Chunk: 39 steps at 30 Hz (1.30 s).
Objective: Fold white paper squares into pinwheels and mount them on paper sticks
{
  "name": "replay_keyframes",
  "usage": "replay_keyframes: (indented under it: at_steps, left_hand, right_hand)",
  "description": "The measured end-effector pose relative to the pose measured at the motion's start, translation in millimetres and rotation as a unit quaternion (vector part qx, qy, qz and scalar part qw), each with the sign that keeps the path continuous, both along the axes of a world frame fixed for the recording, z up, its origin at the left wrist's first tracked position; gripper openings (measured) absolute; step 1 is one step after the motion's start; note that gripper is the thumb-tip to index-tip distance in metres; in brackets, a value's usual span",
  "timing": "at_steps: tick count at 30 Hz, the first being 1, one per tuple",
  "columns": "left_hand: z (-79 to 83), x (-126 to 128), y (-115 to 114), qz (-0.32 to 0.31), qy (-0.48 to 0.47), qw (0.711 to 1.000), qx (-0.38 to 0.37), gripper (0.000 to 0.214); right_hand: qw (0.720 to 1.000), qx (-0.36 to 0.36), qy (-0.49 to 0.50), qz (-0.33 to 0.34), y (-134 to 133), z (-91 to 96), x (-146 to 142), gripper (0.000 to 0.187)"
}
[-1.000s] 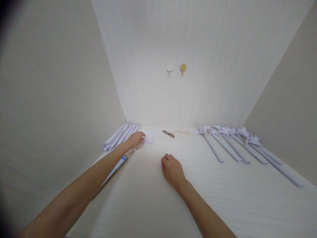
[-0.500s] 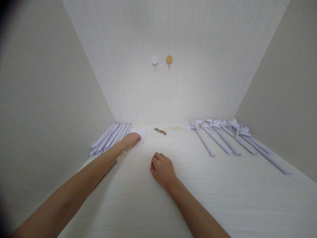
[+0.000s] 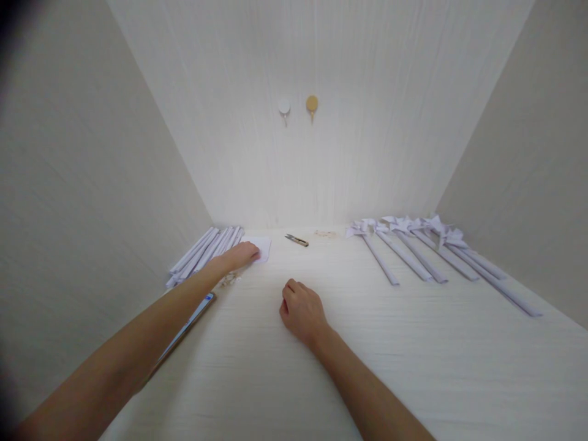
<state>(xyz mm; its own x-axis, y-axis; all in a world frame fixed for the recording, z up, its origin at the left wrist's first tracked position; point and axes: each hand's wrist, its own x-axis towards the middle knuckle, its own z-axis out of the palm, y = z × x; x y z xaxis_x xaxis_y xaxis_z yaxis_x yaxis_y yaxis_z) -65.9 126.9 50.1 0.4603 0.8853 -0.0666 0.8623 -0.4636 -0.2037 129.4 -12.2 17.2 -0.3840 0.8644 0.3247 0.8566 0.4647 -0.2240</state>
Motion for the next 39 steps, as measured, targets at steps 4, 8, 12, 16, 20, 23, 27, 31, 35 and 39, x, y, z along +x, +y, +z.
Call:
replay_keyframes:
  at_steps: [4, 8, 12, 16, 20, 23, 27, 31, 35, 39]
  left_hand:
    - [-1.1, -3, 4, -0.009, 0.002, 1.000, -0.009, 0.022]
    - [-3.3, -5, 4, -0.009, 0.001, 1.000, -0.002, 0.024]
    - [-1.9, -3, 1, -0.005, 0.004, 1.000, 0.001, 0.025]
    - [0.0, -3, 1, -0.015, 0.010, 1.000, -0.003, 0.024]
    - [-2.5, -4, 2, -0.023, 0.014, 1.000, 0.001, 0.026]
    - [-5.0, -4, 2, -0.021, 0.014, 1.000, 0.006, 0.027]
    - [-5.6, -4, 1, -0.019, 0.009, 1.000, 0.012, 0.028]
    - [-6.2, -2, -2, -0.008, 0.004, 1.000, 0.020, 0.027]
    - [-8.1, 3, -8, 0.021, -0.011, 0.999, 0.044, 0.025]
    - [4.8, 6, -15, 0.064, -0.050, 0.992, 0.091, 0.026]
  right_hand:
    - [1.000, -0.006, -0.004, -0.005, 1, 0.9, 0, 0.017]
    - [1.000, -0.009, -0.004, -0.005, 2, 1.1, 0, 0.019]
    - [1.000, -0.012, -0.002, 0.003, 2, 0.0, 0, 0.018]
    - [1.000, -0.013, -0.001, 0.001, 2, -1.5, 1, 0.017]
    - [1.000, -0.019, 0.001, 0.003, 2, -1.2, 1, 0.018]
    - [1.000, -0.028, 0.000, 0.001, 2, 0.0, 1, 0.017]
    - [1.000, -0.028, 0.004, -0.001, 2, 0.4, 1, 0.017]
    - [1.000, -0.021, 0.008, -0.006, 2, -1.2, 1, 0.016]
    - [1.000, -0.007, 0.016, -0.005, 2, -1.8, 1, 0.016]
    - [1.000, -0.004, 0.026, -0.006, 2, -0.2, 1, 0.017]
